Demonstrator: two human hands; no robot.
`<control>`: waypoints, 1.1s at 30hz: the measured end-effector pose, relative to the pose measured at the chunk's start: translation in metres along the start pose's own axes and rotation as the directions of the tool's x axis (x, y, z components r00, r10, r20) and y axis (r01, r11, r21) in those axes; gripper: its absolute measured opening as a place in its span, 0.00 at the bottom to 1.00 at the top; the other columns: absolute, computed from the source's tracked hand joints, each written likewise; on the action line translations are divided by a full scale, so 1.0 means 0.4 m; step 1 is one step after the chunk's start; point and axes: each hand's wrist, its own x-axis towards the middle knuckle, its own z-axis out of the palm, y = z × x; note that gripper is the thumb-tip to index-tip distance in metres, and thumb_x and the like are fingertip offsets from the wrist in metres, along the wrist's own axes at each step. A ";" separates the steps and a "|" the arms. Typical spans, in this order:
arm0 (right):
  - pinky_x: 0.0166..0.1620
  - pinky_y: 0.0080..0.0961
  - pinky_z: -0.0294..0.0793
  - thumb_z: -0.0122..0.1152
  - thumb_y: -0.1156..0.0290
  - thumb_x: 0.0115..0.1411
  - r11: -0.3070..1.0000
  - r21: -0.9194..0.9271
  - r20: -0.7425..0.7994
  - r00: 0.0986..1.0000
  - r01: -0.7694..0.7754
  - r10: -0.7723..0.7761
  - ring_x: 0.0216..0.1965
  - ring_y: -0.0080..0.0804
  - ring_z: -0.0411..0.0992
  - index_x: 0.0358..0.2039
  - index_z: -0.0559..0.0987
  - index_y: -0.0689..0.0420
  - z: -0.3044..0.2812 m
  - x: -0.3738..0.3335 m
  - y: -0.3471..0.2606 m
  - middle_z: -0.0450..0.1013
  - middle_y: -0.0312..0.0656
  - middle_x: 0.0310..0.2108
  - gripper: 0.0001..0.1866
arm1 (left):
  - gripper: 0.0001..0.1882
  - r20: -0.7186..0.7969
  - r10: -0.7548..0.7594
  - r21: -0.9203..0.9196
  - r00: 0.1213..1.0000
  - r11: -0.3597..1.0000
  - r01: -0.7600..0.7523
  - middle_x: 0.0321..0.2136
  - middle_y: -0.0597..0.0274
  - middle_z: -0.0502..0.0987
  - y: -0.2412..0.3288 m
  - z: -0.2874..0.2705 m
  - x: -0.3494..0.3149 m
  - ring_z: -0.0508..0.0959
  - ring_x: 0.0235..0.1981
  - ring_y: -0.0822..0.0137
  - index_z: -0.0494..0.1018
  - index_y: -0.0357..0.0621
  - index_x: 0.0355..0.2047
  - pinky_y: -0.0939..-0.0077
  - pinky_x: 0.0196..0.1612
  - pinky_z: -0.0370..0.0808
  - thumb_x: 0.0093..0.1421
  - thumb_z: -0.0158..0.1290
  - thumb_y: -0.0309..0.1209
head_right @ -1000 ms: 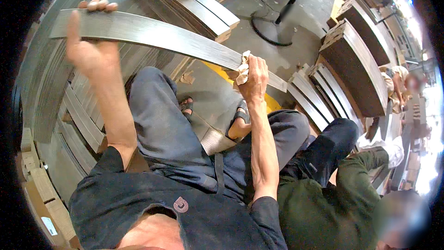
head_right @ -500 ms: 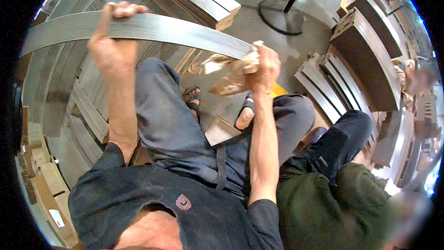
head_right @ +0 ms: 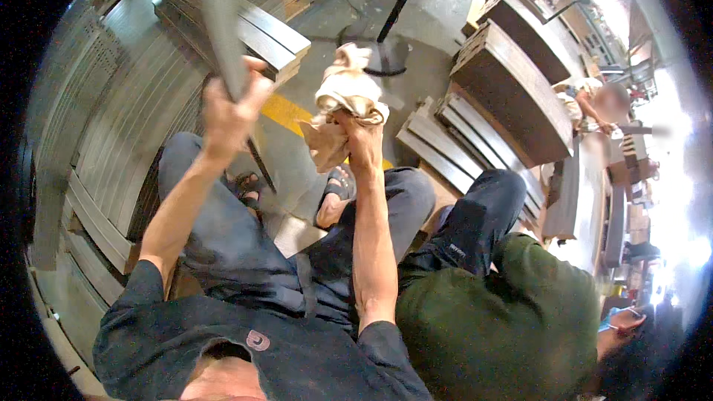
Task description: The person wipes long grey strips with a cloth while sitting next to a stack of panels in a workshop.
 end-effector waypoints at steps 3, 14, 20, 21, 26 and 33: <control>0.47 0.31 0.74 0.64 0.71 0.59 0.981 -0.174 -0.061 0.993 0.087 -0.099 0.45 0.30 0.72 0.46 0.76 0.61 0.102 -0.015 -0.067 0.73 0.39 0.45 0.15 | 0.15 0.108 0.279 0.159 0.954 0.942 -0.294 0.31 0.58 0.71 -0.163 0.153 -0.019 0.73 0.31 0.64 0.72 0.42 0.42 0.70 0.35 0.72 0.53 0.58 0.23; 0.35 0.31 0.79 0.62 0.72 0.59 0.948 0.035 -0.041 0.949 0.315 -0.313 0.29 0.35 0.77 0.40 0.74 0.56 0.097 0.138 -0.168 0.76 0.41 0.31 0.10 | 0.31 0.310 0.216 -0.082 0.926 0.976 -0.200 0.37 0.42 0.77 -0.215 0.167 -0.135 0.80 0.39 0.44 0.64 0.41 0.53 0.59 0.39 0.76 0.50 0.63 0.29; 0.40 0.22 0.75 0.63 0.80 0.58 0.760 -0.184 -0.185 0.737 0.624 -0.650 0.35 0.22 0.71 0.49 0.72 0.59 -0.055 0.294 -0.390 0.74 0.37 0.37 0.18 | 0.25 0.369 0.059 -0.010 0.928 0.998 -0.060 0.32 0.41 0.77 -0.300 0.142 -0.191 0.81 0.36 0.47 0.68 0.39 0.48 0.61 0.37 0.75 0.49 0.62 0.27; 0.40 0.21 0.75 0.63 0.80 0.58 0.768 -0.345 -0.210 0.753 0.539 -0.623 0.35 0.22 0.71 0.47 0.73 0.59 -0.083 0.294 -0.397 0.73 0.37 0.36 0.16 | 0.25 0.348 0.069 0.028 0.935 0.996 -0.084 0.32 0.41 0.77 -0.303 0.144 -0.177 0.81 0.36 0.47 0.68 0.39 0.48 0.61 0.37 0.75 0.49 0.62 0.27; 0.48 0.30 0.73 0.70 0.72 0.47 0.356 -0.893 0.027 0.821 0.277 -0.571 0.47 0.35 0.69 0.56 0.63 0.57 -0.163 0.221 -0.149 0.68 0.42 0.46 0.36 | 0.23 0.226 0.048 0.115 0.973 0.991 -0.075 0.29 0.41 0.77 -0.322 0.165 -0.135 0.80 0.33 0.44 0.69 0.38 0.45 0.57 0.36 0.75 0.48 0.59 0.25; 0.42 0.37 0.77 0.64 0.77 0.52 0.362 -0.773 0.307 0.806 0.522 -0.506 0.39 0.45 0.73 0.59 0.66 0.56 0.101 -0.037 0.033 0.69 0.49 0.39 0.33 | 0.21 0.242 -0.023 0.070 0.970 0.998 0.006 0.29 0.46 0.78 -0.302 0.137 -0.123 0.81 0.32 0.52 0.68 0.38 0.44 0.63 0.36 0.76 0.52 0.61 0.30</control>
